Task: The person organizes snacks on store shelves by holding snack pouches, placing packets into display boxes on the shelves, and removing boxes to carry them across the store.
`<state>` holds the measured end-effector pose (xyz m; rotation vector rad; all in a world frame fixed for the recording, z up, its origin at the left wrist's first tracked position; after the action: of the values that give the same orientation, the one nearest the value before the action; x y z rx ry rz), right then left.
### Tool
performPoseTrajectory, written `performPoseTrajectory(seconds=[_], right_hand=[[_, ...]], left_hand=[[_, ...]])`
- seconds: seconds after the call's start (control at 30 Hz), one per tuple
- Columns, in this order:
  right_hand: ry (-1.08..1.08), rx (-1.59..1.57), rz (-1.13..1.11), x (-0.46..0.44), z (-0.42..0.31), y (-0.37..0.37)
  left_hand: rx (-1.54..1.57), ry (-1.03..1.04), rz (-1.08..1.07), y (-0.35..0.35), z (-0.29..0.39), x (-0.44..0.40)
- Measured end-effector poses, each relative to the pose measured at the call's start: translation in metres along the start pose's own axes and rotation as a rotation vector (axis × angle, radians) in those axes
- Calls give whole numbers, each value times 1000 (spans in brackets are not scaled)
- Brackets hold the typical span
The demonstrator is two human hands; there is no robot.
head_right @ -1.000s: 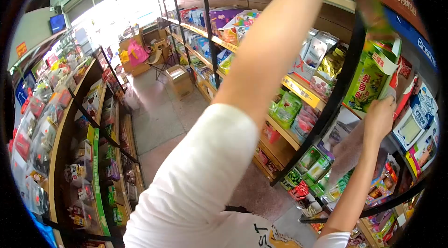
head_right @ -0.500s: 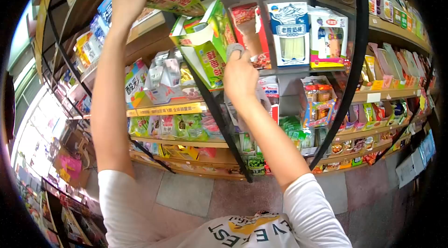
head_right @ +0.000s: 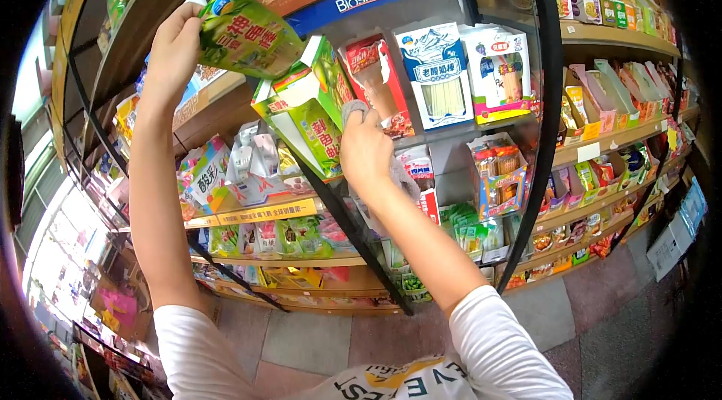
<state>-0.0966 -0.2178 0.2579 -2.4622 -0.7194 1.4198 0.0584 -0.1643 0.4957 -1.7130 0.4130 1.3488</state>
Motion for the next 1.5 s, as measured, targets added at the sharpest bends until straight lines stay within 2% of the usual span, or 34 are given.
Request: performPoseTrajectory(seconds=[0.1, 0.13, 0.23, 0.27, 0.33, 0.4, 0.47, 0.53, 0.6, 0.67, 0.7, 0.8, 0.83, 0.87, 0.93, 1.0, 1.07, 1.1, 1.2, 1.23, 1.33, 1.4, 1.47, 1.5], right_hand=[[-15, 75, 1, 0, -3, -2], [-19, 75, 1, 0, -4, -2], [5, 41, 5, -5, -1, 0], [-1, 35, 22, -6, -1, 1], [-9, 36, 43, -5, 1, 0], [4, 10, 7, -7, -1, 0], [16, 1, -22, -7, -1, -1], [7, 17, -9, -8, 0, 2], [7, 9, -14, -7, 0, -2], [6, 1, -15, -7, 0, -2], [-3, -1, -11, -7, 1, -2], [6, -21, -13, -5, 3, 1], [18, -40, -11, -6, 4, 1], [10, -37, 0, -7, 4, 0], [-3, -51, -3, -5, 4, 0], [0, -54, -2, -8, 4, 2], [-32, 29, 25, -6, -1, 0], [-34, 31, 16, -5, -1, 1], [-19, 33, 16, -8, 0, 0], [-27, 27, 41, -9, -1, -1], [-29, -14, 50, -9, 0, 5], [-22, -43, 33, -8, 0, 7], [-10, -39, 21, -9, 1, 7], [-7, -40, 21, -9, 1, 5]], left_hand=[[-185, -80, 56, 2, -31, -9], [-265, -94, -5, 10, -47, -14], [-75, -111, -11, 24, -46, -4], [-156, -106, -64, 29, -33, 3], [-223, -15, -280, 47, -13, 16], [-390, 405, -226, 56, -18, 21], [-297, 453, -216, 48, -15, 18], [-163, 146, -326, 39, -35, 8], [-14, 145, -452, 29, -42, -6], [-65, -48, -489, 20, -63, -24], [-111, -52, -554, 21, -68, -31], [-58, -114, -585, 38, -71, -35], [6, -23, -484, 37, -82, -43], [-37, -155, -427, 25, -84, -46], [-24, -56, -393, 15, -87, -57], [-69, -66, -393, 10, -85, -56], [85, -27, -481, 14, -70, -48], [203, -70, -484, 14, -67, -45], [0, -69, -401, -13, -89, -68], [34, -97, -417, -11, -80, -62], [-51, -232, -622, 20, -78, -42], [-53, -252, -719, 47, -72, -27], [-128, -163, -953, 85, -73, -15], [-205, -94, -955, 101, -70, -11]])
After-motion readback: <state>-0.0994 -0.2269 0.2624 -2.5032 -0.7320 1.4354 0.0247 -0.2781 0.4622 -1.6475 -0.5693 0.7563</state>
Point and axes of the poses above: each hand's wrist, its own x-axis away from the middle knuckle, its own y-axis out of the palm, z = x × y, the point moved 7 cm from there along -x, towards the middle knuckle, and after that the axes turned 6 degrees about y, right-handed, at the moved point
